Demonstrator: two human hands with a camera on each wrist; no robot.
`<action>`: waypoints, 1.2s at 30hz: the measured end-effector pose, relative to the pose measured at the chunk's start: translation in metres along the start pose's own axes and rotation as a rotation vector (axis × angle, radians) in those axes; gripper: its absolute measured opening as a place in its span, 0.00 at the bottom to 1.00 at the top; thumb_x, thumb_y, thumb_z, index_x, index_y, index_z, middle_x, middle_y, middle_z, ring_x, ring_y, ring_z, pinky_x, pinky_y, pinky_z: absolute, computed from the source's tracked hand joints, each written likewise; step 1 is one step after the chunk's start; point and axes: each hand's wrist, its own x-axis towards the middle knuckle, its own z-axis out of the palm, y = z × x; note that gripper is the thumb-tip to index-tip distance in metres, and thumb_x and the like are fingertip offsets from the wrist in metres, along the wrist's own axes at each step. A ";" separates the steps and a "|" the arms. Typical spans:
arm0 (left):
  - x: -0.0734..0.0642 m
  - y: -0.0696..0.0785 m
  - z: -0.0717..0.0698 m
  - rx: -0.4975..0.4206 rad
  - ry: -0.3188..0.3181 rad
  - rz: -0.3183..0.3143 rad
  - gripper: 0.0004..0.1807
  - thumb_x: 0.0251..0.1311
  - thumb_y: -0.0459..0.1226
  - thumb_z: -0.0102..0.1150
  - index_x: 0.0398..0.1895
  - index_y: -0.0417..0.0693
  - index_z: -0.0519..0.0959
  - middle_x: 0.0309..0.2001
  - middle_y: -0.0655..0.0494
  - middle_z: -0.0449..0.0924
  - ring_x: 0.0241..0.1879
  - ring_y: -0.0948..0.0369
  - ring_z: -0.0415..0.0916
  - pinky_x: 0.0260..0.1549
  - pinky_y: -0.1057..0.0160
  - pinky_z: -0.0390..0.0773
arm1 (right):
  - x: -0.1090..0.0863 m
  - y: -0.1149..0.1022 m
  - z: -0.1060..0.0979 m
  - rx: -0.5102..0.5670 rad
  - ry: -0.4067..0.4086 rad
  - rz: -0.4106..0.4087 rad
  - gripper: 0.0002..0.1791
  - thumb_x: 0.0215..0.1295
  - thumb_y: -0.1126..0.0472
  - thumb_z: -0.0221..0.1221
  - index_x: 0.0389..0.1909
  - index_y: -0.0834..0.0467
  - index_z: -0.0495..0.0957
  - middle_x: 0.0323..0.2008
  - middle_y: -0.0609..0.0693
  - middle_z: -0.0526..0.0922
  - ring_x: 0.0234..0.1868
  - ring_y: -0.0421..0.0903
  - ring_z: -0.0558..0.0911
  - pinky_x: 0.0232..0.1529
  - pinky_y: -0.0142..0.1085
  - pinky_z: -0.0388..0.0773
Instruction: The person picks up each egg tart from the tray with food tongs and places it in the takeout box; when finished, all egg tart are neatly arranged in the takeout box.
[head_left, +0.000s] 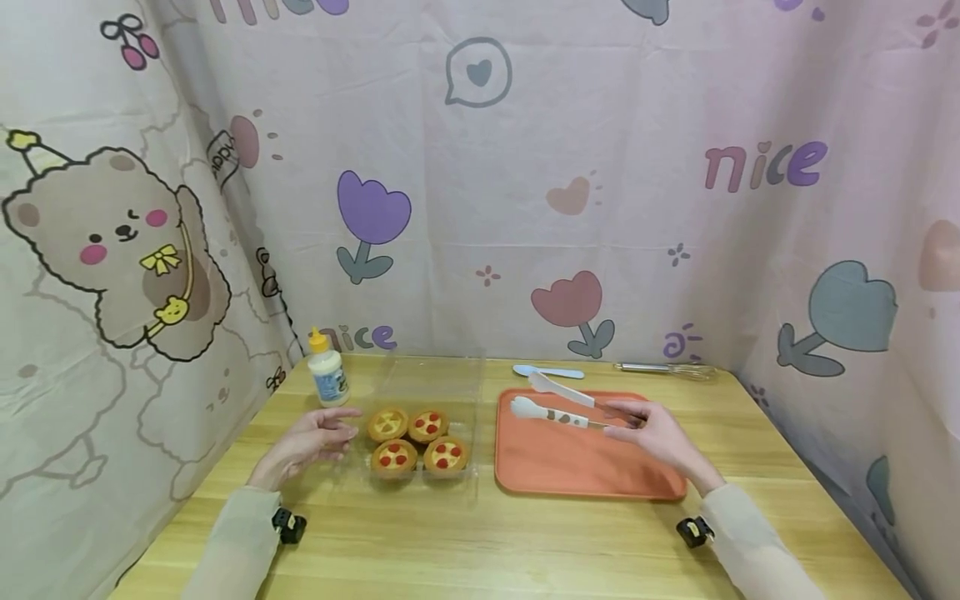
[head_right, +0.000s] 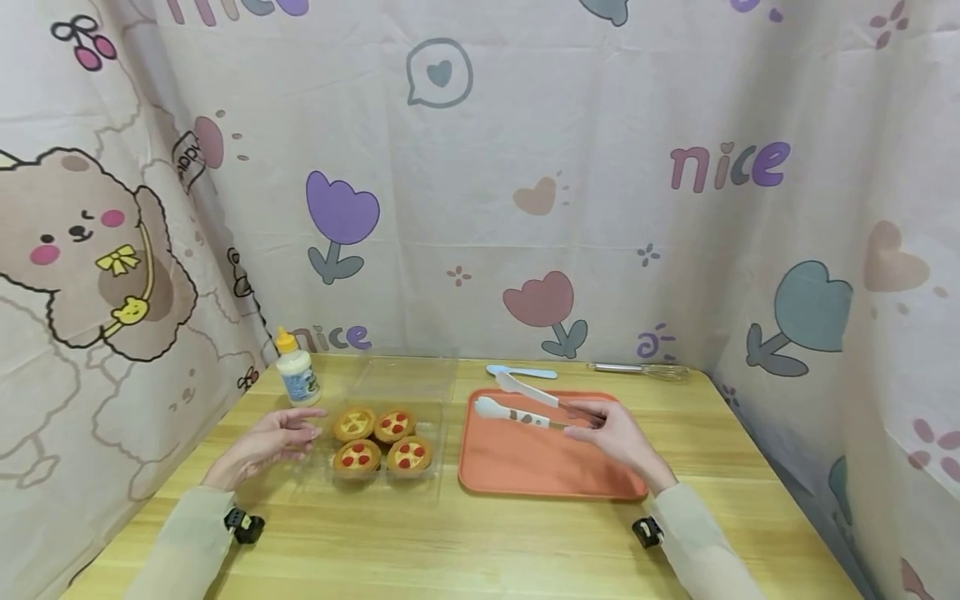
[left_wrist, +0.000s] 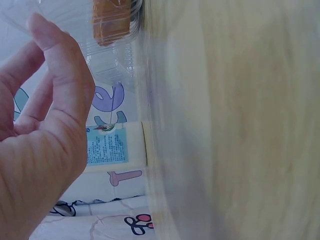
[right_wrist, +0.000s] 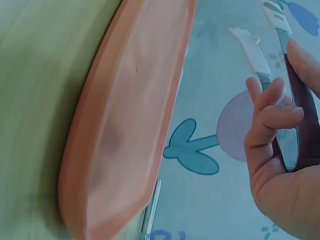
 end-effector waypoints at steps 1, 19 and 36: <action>0.000 0.000 0.000 0.003 -0.003 0.001 0.36 0.67 0.35 0.58 0.72 0.31 0.55 0.38 0.49 0.80 0.33 0.62 0.79 0.33 0.64 0.84 | -0.001 0.001 -0.001 0.004 0.007 0.000 0.31 0.56 0.45 0.69 0.61 0.46 0.78 0.59 0.47 0.80 0.50 0.43 0.79 0.43 0.28 0.76; 0.002 0.000 -0.001 -0.012 -0.014 0.000 0.36 0.67 0.34 0.58 0.72 0.30 0.54 0.37 0.50 0.80 0.32 0.62 0.79 0.32 0.64 0.84 | -0.014 0.020 -0.028 0.064 0.111 0.223 0.32 0.64 0.47 0.64 0.61 0.64 0.75 0.39 0.60 0.83 0.24 0.45 0.77 0.19 0.35 0.74; 0.004 -0.001 -0.002 -0.008 -0.002 -0.012 0.36 0.67 0.34 0.58 0.73 0.31 0.55 0.37 0.52 0.80 0.32 0.63 0.79 0.32 0.64 0.84 | -0.044 0.051 -0.056 0.196 0.200 0.295 0.34 0.73 0.53 0.56 0.66 0.77 0.63 0.54 0.72 0.78 0.30 0.45 0.86 0.32 0.38 0.86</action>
